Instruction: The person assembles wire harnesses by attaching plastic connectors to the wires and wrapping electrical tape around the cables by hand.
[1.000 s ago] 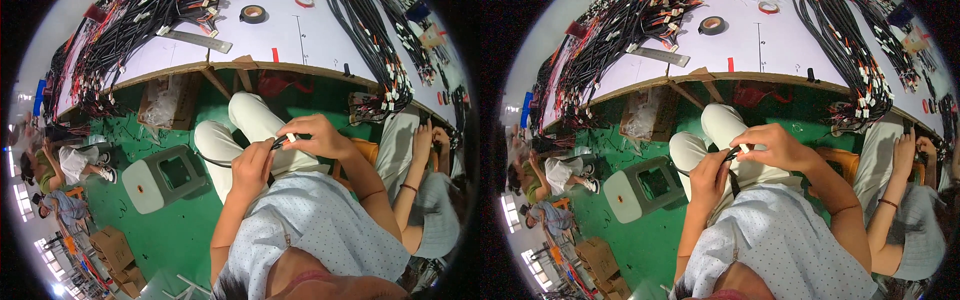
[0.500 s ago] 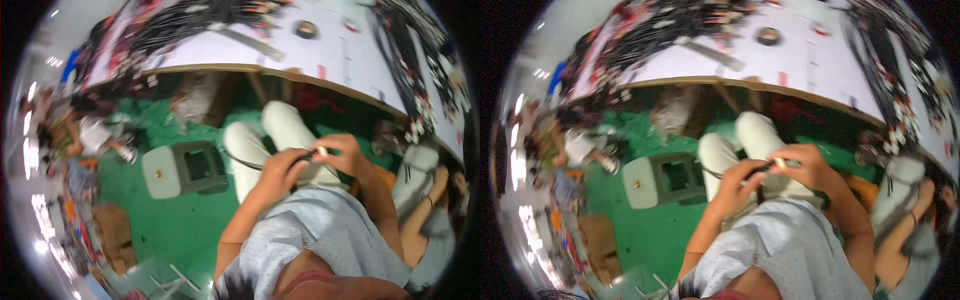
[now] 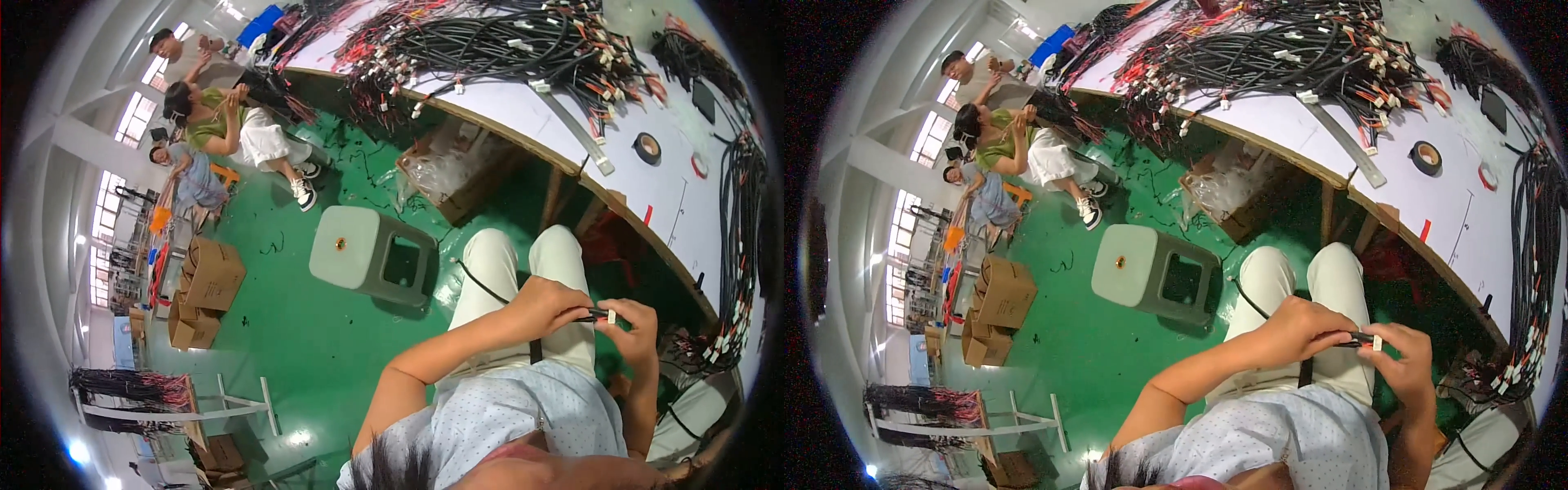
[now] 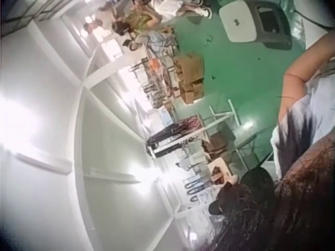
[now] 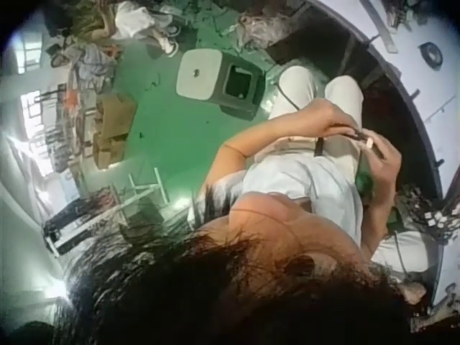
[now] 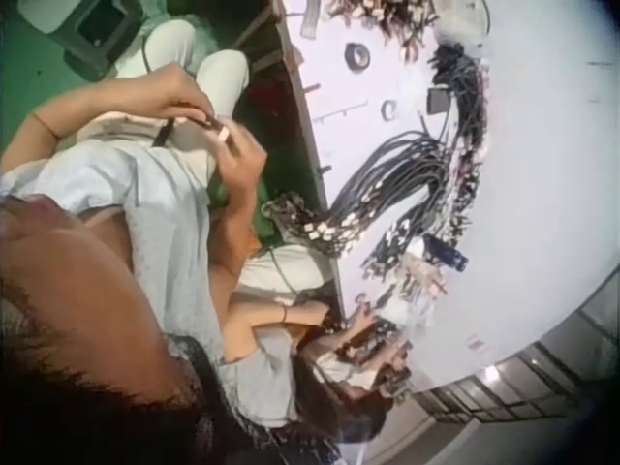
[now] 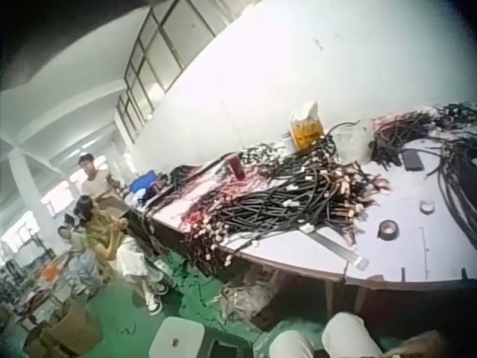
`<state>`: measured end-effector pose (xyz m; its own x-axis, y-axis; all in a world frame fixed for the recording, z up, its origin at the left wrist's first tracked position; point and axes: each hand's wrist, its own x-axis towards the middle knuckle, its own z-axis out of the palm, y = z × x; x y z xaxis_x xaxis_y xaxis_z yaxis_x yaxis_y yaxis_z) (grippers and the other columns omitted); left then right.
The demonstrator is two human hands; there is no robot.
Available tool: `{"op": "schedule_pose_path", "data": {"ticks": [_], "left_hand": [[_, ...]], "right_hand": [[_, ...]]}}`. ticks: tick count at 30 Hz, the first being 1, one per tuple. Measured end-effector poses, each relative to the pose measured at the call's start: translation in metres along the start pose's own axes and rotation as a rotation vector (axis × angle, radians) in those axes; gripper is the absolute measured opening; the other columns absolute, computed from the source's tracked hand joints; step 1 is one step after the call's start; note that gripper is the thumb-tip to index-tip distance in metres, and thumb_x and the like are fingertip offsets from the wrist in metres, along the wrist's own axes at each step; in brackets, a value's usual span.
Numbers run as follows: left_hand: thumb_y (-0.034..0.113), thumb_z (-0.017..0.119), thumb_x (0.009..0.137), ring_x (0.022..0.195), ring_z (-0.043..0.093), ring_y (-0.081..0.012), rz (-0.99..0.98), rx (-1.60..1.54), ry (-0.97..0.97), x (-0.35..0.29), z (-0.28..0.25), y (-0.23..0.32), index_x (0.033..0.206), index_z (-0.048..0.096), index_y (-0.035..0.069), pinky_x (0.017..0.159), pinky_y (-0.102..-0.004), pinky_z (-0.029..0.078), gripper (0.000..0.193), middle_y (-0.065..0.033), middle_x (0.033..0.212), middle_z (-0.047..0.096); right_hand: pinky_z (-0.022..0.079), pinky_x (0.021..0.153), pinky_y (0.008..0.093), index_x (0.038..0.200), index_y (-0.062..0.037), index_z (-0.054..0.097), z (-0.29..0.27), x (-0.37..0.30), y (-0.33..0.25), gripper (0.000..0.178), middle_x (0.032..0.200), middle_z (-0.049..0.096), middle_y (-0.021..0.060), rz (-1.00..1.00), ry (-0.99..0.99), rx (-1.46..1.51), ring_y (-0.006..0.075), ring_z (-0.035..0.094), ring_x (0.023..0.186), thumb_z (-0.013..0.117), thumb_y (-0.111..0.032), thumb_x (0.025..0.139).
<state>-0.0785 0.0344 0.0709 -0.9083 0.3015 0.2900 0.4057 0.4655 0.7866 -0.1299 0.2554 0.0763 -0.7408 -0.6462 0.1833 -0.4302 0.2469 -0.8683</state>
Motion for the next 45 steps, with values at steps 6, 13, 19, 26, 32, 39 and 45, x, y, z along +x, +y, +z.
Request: {"op": "schedule_pose_path", "data": {"ticks": [6, 13, 19, 26, 32, 39, 45], "left_hand": [[0.015, 0.067, 0.082, 0.071, 0.064, -0.0303, 0.050, -0.071, 0.130, 0.001, 0.002, -0.003, 0.091, 0.068, 0.005, 0.063, -0.0379, 0.049, 0.013, -0.0120, 0.078, 0.067], [0.007, 0.065, 0.086, 0.072, 0.064, -0.0155, -0.199, -0.556, -0.053, -0.001, 0.007, -0.011, 0.097, 0.063, 0.001, 0.064, -0.0299, 0.049, 0.013, -0.0098, 0.082, 0.067], [0.004, 0.067, 0.083, 0.075, 0.066, -0.0230, 0.154, -0.185, 0.172, 0.004, 0.010, -0.015, 0.095, 0.063, 0.001, 0.065, -0.0309, 0.050, 0.013, -0.0092, 0.085, 0.067], [0.000, 0.067, 0.081, 0.083, 0.064, -0.0226, 0.048, -0.430, 0.097, 0.000, 0.016, -0.015, 0.096, 0.064, 0.000, 0.070, -0.0311, 0.050, 0.016, -0.0103, 0.092, 0.065], [-0.002, 0.065, 0.083, 0.081, 0.063, -0.0207, 0.078, -0.479, 0.120, -0.002, 0.015, -0.012, 0.096, 0.063, -0.001, 0.069, -0.0299, 0.050, 0.013, -0.0114, 0.092, 0.063], [-0.006, 0.062, 0.084, 0.075, 0.059, -0.0164, 0.141, -0.586, 0.129, -0.007, 0.022, -0.014, 0.093, 0.060, -0.003, 0.064, -0.0271, 0.048, 0.010, -0.0109, 0.095, 0.060], [-0.005, 0.063, 0.084, 0.075, 0.058, -0.0148, 0.193, -0.498, 0.144, -0.008, 0.020, -0.014, 0.092, 0.056, -0.002, 0.063, -0.0273, 0.048, 0.011, -0.0109, 0.094, 0.058]], "right_hand": [[0.049, 0.068, 0.0274, 0.098, 0.0021, 0.067, 0.004, -0.002, -0.004, 0.032, 0.084, 0.067, 0.0127, 0.004, 0.088, 0.078, 0.0197, 0.065, 0.074, 0.077, -0.009, 0.069], [0.046, 0.065, 0.0248, 0.099, 0.0047, 0.066, 0.009, 0.000, -0.007, 0.034, 0.083, 0.065, 0.0125, -0.052, 0.138, 0.052, 0.0164, 0.061, 0.070, 0.075, -0.006, 0.067], [0.048, 0.068, 0.0273, 0.102, 0.0028, 0.066, 0.010, -0.003, -0.005, 0.038, 0.084, 0.067, 0.0121, 0.008, 0.163, 0.079, 0.0183, 0.063, 0.074, 0.079, -0.014, 0.070], [0.047, 0.067, 0.0265, 0.101, 0.0026, 0.066, 0.008, 0.000, -0.009, 0.037, 0.085, 0.066, 0.0117, -0.012, 0.164, 0.093, 0.0177, 0.062, 0.074, 0.079, -0.014, 0.071], [0.046, 0.065, 0.0267, 0.099, 0.0024, 0.066, 0.004, 0.002, -0.017, 0.036, 0.083, 0.065, 0.0114, -0.046, 0.140, 0.069, 0.0174, 0.061, 0.072, 0.080, -0.014, 0.070], [0.046, 0.064, 0.0266, 0.097, 0.0024, 0.067, 0.008, 0.000, -0.014, 0.035, 0.080, 0.065, 0.0113, -0.079, 0.091, 0.160, 0.0173, 0.060, 0.070, 0.080, -0.014, 0.069], [0.045, 0.063, 0.0265, 0.097, 0.0020, 0.067, 0.009, -0.001, -0.011, 0.036, 0.079, 0.064, 0.0105, -0.051, 0.116, 0.136, 0.0170, 0.060, 0.069, 0.080, -0.014, 0.068]]}}
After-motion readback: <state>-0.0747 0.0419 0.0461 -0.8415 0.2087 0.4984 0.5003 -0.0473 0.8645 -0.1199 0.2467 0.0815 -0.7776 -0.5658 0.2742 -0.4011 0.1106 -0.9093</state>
